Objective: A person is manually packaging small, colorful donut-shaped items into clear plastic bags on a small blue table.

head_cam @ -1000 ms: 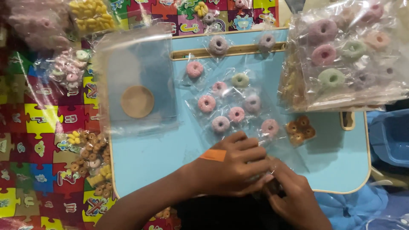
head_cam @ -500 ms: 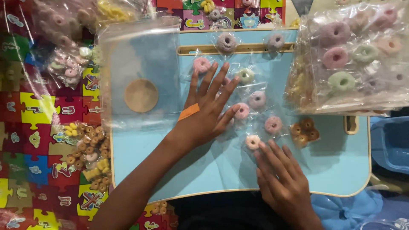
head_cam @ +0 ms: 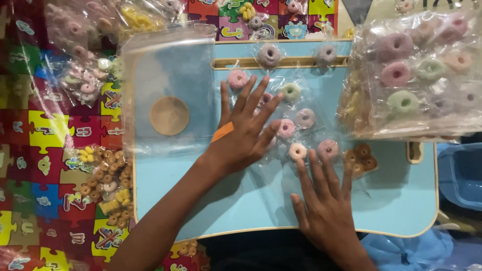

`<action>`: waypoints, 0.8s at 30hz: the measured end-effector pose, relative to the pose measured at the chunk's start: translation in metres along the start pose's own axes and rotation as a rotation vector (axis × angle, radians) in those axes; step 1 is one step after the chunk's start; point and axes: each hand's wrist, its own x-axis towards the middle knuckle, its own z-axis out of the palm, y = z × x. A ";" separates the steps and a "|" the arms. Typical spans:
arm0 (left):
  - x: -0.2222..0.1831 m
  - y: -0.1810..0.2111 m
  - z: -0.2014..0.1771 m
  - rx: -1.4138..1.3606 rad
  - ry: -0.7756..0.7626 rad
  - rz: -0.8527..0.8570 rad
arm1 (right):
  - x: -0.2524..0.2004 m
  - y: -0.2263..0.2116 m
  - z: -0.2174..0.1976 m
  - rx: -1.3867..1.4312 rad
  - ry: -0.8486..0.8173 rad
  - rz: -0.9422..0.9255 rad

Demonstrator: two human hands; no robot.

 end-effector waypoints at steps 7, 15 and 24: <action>0.010 -0.024 -0.018 0.156 0.215 -0.161 | -0.032 0.006 -0.014 0.157 0.089 0.085; 0.008 -0.020 -0.036 -0.071 0.355 -0.091 | -0.050 0.000 -0.051 0.428 0.303 0.291; -0.019 0.087 -0.023 -0.710 -0.098 0.373 | -0.044 0.008 -0.040 1.196 0.344 0.727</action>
